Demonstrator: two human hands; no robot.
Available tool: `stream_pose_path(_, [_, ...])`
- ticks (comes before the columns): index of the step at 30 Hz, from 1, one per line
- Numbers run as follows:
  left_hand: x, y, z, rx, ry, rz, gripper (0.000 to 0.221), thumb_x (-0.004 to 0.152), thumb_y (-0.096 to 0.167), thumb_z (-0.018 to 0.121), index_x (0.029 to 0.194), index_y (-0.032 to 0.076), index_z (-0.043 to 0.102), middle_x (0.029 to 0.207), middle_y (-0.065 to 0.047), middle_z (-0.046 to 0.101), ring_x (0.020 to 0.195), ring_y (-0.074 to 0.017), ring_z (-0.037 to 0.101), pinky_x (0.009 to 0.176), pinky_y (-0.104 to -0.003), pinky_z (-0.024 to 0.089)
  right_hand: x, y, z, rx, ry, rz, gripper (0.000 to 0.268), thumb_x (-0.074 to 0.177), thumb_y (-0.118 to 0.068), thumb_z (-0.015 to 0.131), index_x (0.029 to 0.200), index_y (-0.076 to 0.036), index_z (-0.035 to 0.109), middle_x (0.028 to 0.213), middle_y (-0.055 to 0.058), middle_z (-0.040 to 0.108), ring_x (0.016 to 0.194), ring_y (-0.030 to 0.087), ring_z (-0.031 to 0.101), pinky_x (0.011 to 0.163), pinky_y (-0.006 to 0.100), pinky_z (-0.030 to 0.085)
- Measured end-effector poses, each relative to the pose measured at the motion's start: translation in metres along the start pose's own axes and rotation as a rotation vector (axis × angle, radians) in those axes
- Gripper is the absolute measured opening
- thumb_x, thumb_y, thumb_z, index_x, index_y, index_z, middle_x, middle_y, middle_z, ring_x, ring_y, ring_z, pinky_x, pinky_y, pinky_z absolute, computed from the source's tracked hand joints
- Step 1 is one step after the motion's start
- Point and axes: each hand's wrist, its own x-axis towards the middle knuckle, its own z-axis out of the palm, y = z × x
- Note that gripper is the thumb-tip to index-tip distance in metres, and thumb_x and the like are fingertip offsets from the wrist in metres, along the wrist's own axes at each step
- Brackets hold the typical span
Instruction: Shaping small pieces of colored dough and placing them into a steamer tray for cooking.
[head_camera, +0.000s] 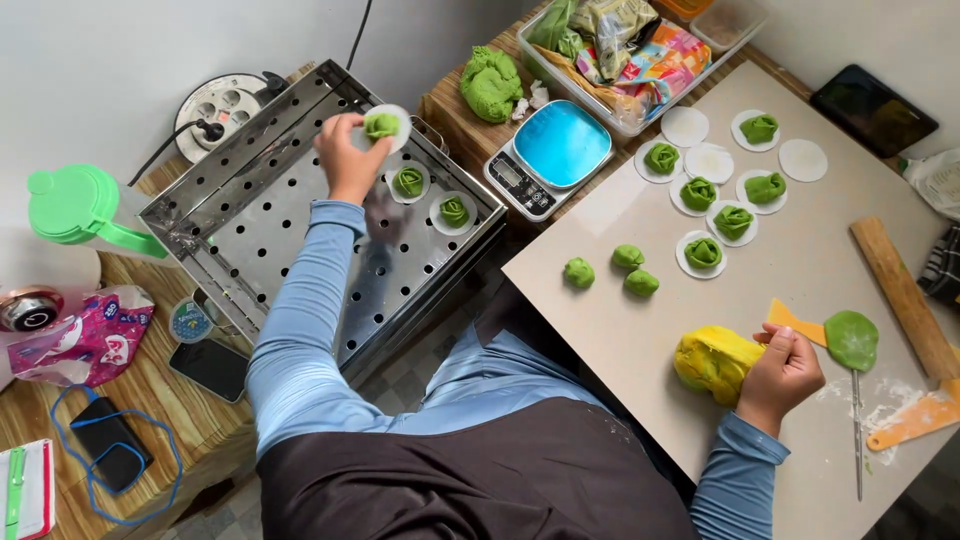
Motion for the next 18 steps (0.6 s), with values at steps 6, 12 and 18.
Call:
stream_pose_path(6, [0.002, -0.057, 0.021, 0.319, 0.016, -0.087, 0.029, 0.057, 0.030, 0.070, 0.081, 0.019, 0.056, 0.105, -0.004, 0.043, 0.099, -0.0265, 0.033, 0.076, -0.044, 0.032, 0.000, -0.004, 0.000, -0.027, -0.003, 0.009, 0.028, 0.098, -0.011, 0.040, 0.084, 0.003, 0.060, 0.074, 0.012, 0.057, 0.068, 0.020, 0.053, 0.063, 0.034, 0.043])
stream_pose_path(12, [0.009, -0.066, 0.028, 0.421, 0.000, -0.129, 0.030, 0.061, 0.036, 0.070, 0.084, 0.020, 0.059, 0.107, -0.005, 0.043, 0.098, -0.0255, 0.033, 0.076, -0.042, 0.030, -0.001, -0.005, 0.001, -0.038, 0.017, 0.015, 0.028, 0.096, -0.011, 0.039, 0.082, 0.002, 0.060, 0.071, 0.011, 0.057, 0.067, 0.019, 0.054, 0.063, 0.033, 0.043])
stream_pose_path(18, [0.001, -0.043, 0.021, 0.368, -0.038, -0.149, 0.048, 0.064, 0.045, 0.066, 0.099, 0.016, 0.051, 0.111, -0.008, 0.040, 0.100, -0.0283, 0.032, 0.079, -0.046, 0.030, 0.000, -0.005, -0.001, -0.040, 0.007, 0.002, 0.029, 0.096, -0.012, 0.038, 0.083, 0.002, 0.060, 0.071, 0.011, 0.056, 0.066, 0.020, 0.053, 0.061, 0.033, 0.042])
